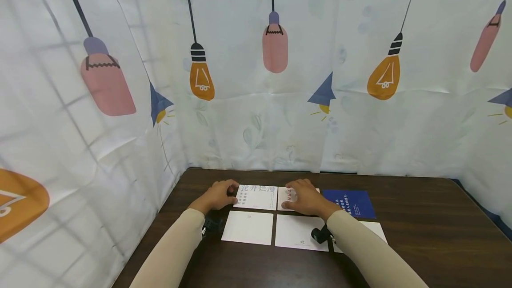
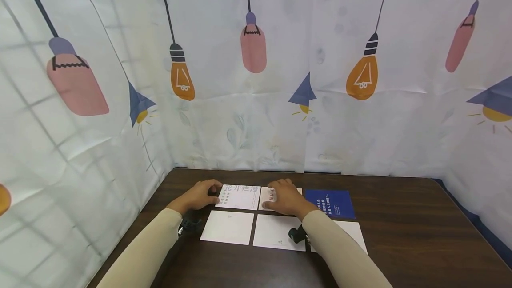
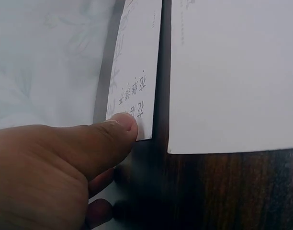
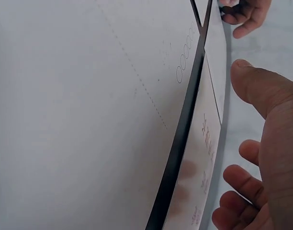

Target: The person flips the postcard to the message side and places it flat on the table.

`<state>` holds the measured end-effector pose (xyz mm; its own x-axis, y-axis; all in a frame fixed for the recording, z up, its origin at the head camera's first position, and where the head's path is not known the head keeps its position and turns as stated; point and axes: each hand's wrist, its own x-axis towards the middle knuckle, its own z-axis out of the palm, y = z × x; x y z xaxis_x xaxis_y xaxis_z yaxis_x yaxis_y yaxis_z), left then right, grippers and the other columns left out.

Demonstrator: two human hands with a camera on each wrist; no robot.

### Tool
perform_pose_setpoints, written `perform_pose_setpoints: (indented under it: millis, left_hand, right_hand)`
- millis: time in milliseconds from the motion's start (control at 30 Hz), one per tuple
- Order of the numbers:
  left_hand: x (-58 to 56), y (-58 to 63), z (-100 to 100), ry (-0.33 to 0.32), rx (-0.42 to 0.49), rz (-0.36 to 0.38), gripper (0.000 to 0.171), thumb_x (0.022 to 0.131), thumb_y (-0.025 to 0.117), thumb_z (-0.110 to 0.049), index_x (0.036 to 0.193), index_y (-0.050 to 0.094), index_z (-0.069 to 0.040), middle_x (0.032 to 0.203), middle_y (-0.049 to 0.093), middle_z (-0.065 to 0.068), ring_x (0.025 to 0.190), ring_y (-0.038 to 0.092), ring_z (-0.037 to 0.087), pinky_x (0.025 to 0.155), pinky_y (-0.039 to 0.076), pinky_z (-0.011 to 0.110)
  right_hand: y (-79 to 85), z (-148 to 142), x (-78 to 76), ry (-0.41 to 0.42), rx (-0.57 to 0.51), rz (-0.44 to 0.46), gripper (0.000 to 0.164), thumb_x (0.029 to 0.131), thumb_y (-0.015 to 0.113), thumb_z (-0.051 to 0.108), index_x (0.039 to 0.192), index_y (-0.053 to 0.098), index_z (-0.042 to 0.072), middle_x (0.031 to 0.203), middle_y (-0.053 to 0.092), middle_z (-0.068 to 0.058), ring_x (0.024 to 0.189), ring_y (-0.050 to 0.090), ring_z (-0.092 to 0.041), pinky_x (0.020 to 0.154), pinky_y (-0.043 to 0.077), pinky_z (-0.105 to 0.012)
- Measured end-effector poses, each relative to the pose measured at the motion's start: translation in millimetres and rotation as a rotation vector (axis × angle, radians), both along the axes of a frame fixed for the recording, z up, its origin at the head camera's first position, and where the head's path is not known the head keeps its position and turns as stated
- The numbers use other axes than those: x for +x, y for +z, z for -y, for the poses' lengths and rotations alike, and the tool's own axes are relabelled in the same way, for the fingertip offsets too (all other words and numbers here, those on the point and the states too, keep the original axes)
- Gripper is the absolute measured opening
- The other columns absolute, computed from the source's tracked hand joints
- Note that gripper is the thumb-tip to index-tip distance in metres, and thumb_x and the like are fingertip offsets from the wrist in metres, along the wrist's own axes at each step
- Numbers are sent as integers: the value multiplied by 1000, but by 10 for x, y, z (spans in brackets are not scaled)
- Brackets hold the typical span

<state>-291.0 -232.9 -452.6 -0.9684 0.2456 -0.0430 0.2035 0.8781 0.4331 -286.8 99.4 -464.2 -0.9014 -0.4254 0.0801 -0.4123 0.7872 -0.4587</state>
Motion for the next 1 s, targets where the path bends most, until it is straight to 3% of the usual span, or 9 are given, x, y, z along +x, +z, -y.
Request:
perform_pose_setpoints:
  millis: [267, 500, 667, 1000]
  left_hand:
    - [-35, 29, -7, -8, 0, 8, 47, 91, 79, -20, 134, 63, -14, 103, 63, 2, 103, 56, 27, 92, 47, 51]
    - [-44, 65, 18, -9, 27, 103, 58, 90, 81, -19, 143, 57, -13, 107, 61, 1, 110, 53, 29, 89, 48, 49]
    - [-42, 103, 29, -24, 40, 128, 60, 89, 82, -15, 143, 56, -12, 107, 61, 2, 114, 52, 33, 89, 47, 50]
    - [-75, 91, 23, -24, -26, 126, 63, 86, 85, -17, 143, 57, -14, 109, 61, 2, 114, 53, 32, 92, 47, 50]
  right_hand:
    - [8, 63, -64, 31, 37, -25, 75, 82, 83, 52, 139, 61, 9, 141, 56, -12, 136, 42, -36, 111, 35, -53]
    - [18, 137, -90, 60, 18, 33, 81, 80, 84, 53, 143, 58, 9, 145, 51, -14, 139, 38, -37, 112, 32, -56]
    - [20, 188, -123, 63, 51, 37, 84, 80, 83, 57, 144, 57, 10, 147, 49, -12, 139, 38, -36, 112, 32, -55]
    - [51, 283, -187, 53, 110, 68, 88, 78, 84, 60, 146, 56, 11, 150, 46, -13, 141, 34, -38, 113, 30, -57]
